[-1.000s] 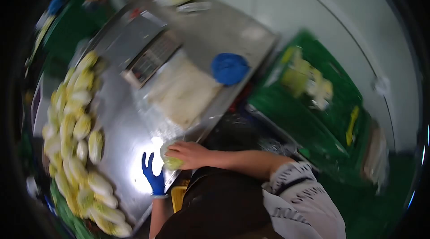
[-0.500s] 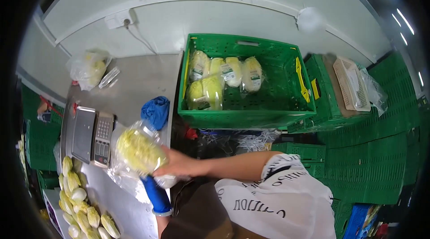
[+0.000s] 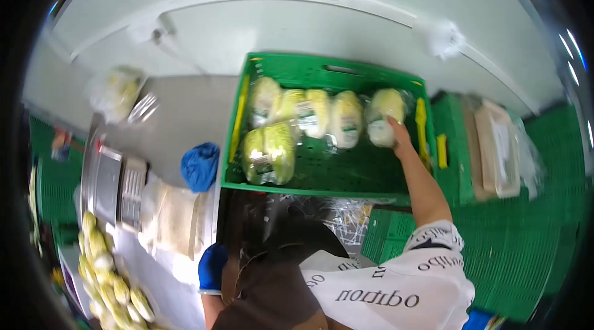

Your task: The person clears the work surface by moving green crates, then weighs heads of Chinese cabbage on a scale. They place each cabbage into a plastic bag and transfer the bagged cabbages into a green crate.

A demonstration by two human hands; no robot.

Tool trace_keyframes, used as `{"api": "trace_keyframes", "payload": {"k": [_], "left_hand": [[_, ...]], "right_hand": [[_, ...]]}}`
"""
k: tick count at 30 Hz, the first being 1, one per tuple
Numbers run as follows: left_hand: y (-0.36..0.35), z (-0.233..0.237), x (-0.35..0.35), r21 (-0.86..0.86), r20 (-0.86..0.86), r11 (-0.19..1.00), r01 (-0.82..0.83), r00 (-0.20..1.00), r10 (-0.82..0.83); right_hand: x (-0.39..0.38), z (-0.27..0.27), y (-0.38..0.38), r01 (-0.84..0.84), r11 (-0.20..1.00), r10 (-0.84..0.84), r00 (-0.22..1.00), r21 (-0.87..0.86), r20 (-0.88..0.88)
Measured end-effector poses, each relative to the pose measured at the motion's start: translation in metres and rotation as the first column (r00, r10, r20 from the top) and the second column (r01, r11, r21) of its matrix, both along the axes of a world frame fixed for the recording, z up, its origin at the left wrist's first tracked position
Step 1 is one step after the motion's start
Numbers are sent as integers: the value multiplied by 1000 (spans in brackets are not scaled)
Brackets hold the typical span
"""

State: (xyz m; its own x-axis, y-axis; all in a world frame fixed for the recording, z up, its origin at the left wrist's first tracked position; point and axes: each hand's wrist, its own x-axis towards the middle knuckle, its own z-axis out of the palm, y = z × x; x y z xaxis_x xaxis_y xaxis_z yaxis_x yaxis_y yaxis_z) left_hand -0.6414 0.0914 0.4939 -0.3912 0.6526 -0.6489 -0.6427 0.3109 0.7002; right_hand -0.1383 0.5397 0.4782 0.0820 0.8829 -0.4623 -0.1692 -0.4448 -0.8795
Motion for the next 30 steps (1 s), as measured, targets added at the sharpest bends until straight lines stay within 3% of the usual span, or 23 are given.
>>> {"api": "trace_keyframes", "payload": {"k": [2, 4, 5, 6, 7, 8, 9, 10, 11, 12, 13, 14, 15, 17, 18, 21, 22, 24, 25, 26, 28, 29, 30], "left_hand": [[-29, -34, -15, -36, 97, 992, -125, 987, 128], [-42, -42, -22, -77, -72, 986, -149, 987, 143], [-48, -44, -27, -90, -70, 974, -207, 977, 201], [-39, -19, -35, -214, 10, 953, -214, 975, 222], [-37, -16, -40, -325, -57, 914, -242, 970, 237], [-37, -15, -49, -409, -42, 881, -237, 970, 241], [-37, -19, -54, -442, -24, 857, -266, 958, 285], [-38, -23, -61, -436, 98, 860, -264, 936, 337], [-35, -23, -68, -421, 199, 861, -287, 897, 396], [-34, -28, -72, -348, 310, 866, -358, 828, 467], [-38, -45, -79, -311, 373, 852, -421, 771, 517], [-62, -102, -85, -159, 135, 914, -373, 909, 395], [-85, -157, -92, -48, -151, 947, -319, 939, 308], [-62, -89, -90, -259, 50, 693, -672, 708, 705], [-74, -73, -95, -237, -78, 668, -706, 699, 711], [-147, -47, -128, -158, -316, 727, -669, 731, 604], [-164, -37, -130, -117, -337, 749, -652, 736, 588], [-231, 10, -173, -80, -86, 943, -322, 945, 316], [-257, 12, -191, -191, -233, 924, -331, 930, 285], [-299, -19, -208, -207, -513, 841, -500, 787, 342], [-362, -42, -244, -322, -925, 583, -746, 379, -26], [-386, -36, -261, -416, -902, 470, -778, 289, -320], [-405, -33, -279, -520, -836, 382, -764, 365, -410]], "right_hand": [[-8, -20, 11, -234, 971, 214, 937, -43, -278], [-11, -36, 18, -307, 950, 286, 927, -55, -243], [2, -43, 23, -337, 936, 313, 930, -106, -191], [-4, -33, 23, -164, 949, 177, 984, -269, 25], [36, -91, 49, -286, 926, 301, 953, -245, 27], [75, -130, 69, -328, 898, 408, 871, -295, 273], [81, -129, 78, -184, 903, 371, 791, -389, 486], [61, -113, 67, -284, 925, 358, 874, -252, 328], [53, -99, 79, -288, 917, 380, 425, -275, 822], [54, -103, 92, -437, 896, 157, 157, -73, 975], [11, -74, 74, -591, 746, -318, 86, 305, 944], [-30, -46, 67, -646, 703, -295, 116, 298, 948], [-91, -11, 38, -699, 629, -195, 283, 341, 939], [-216, 63, -24, -744, 505, 104, 555, 437, 825], [-261, 79, -58, -829, 338, 125, 509, 445, 852], [-375, 113, -164, -880, -217, 190, 387, 423, 902], [-406, 120, -200, -858, -349, 265, 295, 377, 918], [-452, 123, -260, -760, -577, 339, 111, 299, 934], [-471, 115, -284, -695, -667, 343, 31, 267, 939], [-486, 105, -304, -635, -735, 314, -6, 239, 949], [-508, 93, -341, -546, -818, 270, -90, 179, 959], [-517, 89, -356, -523, -839, 258, -137, 151, 956], [-527, 82, -368, -493, -862, 237, -181, 120, 954]]}}
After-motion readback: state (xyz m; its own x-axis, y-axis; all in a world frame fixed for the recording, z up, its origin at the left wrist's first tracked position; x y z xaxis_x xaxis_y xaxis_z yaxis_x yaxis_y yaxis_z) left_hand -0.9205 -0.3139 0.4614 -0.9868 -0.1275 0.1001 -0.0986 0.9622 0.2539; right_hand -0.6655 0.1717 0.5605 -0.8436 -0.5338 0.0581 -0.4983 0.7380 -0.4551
